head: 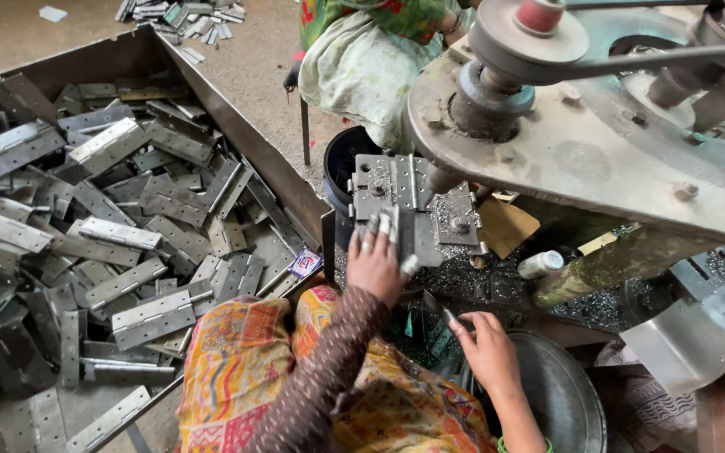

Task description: The person repeatedly picks metal hinge-like parts from a large bin, places them into a grinding machine, and operates a lever to grind the parts. After each cycle, the person returns the part to the bin and repeats the process.

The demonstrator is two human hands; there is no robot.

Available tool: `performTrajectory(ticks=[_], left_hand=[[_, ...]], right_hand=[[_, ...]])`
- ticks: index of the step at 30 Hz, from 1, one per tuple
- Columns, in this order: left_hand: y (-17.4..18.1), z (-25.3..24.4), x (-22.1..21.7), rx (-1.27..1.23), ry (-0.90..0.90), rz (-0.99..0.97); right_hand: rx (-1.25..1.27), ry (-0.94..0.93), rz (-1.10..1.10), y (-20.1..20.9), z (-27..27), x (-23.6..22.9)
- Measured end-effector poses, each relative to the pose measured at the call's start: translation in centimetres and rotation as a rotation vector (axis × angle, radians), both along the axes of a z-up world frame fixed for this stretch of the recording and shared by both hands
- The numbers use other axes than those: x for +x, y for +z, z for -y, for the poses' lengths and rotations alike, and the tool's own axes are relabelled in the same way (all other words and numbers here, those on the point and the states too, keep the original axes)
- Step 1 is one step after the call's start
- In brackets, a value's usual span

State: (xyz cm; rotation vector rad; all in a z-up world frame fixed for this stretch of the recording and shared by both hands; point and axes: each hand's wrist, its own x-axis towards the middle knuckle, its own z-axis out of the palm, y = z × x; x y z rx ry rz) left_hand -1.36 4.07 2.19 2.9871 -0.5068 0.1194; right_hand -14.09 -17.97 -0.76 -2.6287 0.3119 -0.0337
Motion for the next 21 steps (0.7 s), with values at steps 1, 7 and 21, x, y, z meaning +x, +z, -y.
performTrajectory(ticks=[1, 7, 21], left_hand=[[-0.6, 0.8, -1.0, -0.072, -0.018, 0.066], [-1.9, 3.7, -1.1, -0.041, -0.042, -0.015], [-1.3, 3.6, 1.6, -0.133, -0.021, -0.018]], right_hand=[[-0.020, 0.032, 0.049, 0.0, -0.1, 0.1], [-0.046, 0.102, 0.105, -0.7, 0.4, 0.4], [-0.164, 0.087, -0.418, -10.7, 0.9, -2.5]])
